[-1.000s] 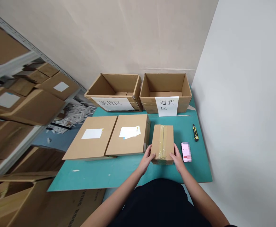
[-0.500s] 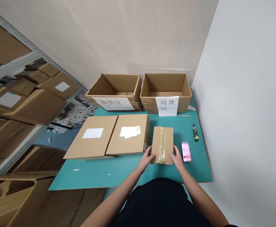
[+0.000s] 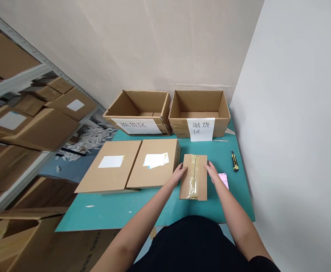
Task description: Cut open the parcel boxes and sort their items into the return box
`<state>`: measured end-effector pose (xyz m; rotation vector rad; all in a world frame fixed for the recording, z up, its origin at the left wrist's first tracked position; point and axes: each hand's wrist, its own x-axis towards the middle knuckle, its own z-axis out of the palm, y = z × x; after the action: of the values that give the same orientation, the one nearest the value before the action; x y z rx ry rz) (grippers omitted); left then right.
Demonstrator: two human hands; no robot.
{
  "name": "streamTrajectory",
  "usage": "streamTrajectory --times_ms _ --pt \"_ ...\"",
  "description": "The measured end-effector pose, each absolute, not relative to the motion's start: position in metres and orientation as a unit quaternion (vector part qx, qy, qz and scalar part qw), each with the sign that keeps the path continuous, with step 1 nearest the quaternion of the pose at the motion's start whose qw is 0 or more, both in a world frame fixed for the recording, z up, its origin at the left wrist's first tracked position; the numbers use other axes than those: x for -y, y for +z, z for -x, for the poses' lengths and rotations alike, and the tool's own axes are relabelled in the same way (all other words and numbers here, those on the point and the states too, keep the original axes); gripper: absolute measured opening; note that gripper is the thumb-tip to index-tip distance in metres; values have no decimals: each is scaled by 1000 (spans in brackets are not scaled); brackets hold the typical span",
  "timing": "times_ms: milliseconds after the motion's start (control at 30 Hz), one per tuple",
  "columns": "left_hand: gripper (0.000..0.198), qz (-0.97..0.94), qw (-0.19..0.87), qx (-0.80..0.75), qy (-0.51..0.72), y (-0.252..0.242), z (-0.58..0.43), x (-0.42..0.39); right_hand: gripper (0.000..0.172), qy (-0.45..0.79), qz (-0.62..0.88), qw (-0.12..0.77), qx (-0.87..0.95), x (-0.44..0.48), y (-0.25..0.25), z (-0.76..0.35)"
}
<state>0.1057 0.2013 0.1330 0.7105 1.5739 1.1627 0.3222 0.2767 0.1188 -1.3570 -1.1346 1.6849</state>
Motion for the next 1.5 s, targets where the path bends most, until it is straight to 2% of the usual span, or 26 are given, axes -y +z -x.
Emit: streamTrajectory --times_ms 100,200,333,433,567,767,900,1033,1167,1333,1500 --pt "49 -280 536 -650 460 139 -109 -204 50 669 519 323 423 -279 129 -318" --pt "53 -269 542 -646 466 149 -111 -200 53 674 511 333 418 -274 143 -315" --pt "60 -262 534 -622 509 170 -113 -191 54 664 498 387 402 -262 169 -314" --pt "57 -266 528 -602 537 188 -115 -181 51 641 488 431 406 -246 190 -316" --pt "55 -265 529 -607 530 202 -121 -164 53 620 490 445 422 -220 203 -321" --pt "53 -255 520 -646 497 209 -128 -138 61 622 518 423 408 -194 197 -334" --pt "50 -237 559 -639 472 213 -126 -118 61 646 513 399 399 -176 199 -344" --pt "62 -245 594 -614 458 214 -119 -103 62 701 489 354 379 -163 203 -350" --pt "75 -262 616 -573 473 213 -114 -109 63 712 475 342 387 -176 206 -349" --pt "68 -201 643 -578 460 213 -114 -139 62 725 505 275 378 -211 207 -340" --pt "72 -225 632 -545 504 208 -120 -161 70 712 451 336 421 -225 210 -331"
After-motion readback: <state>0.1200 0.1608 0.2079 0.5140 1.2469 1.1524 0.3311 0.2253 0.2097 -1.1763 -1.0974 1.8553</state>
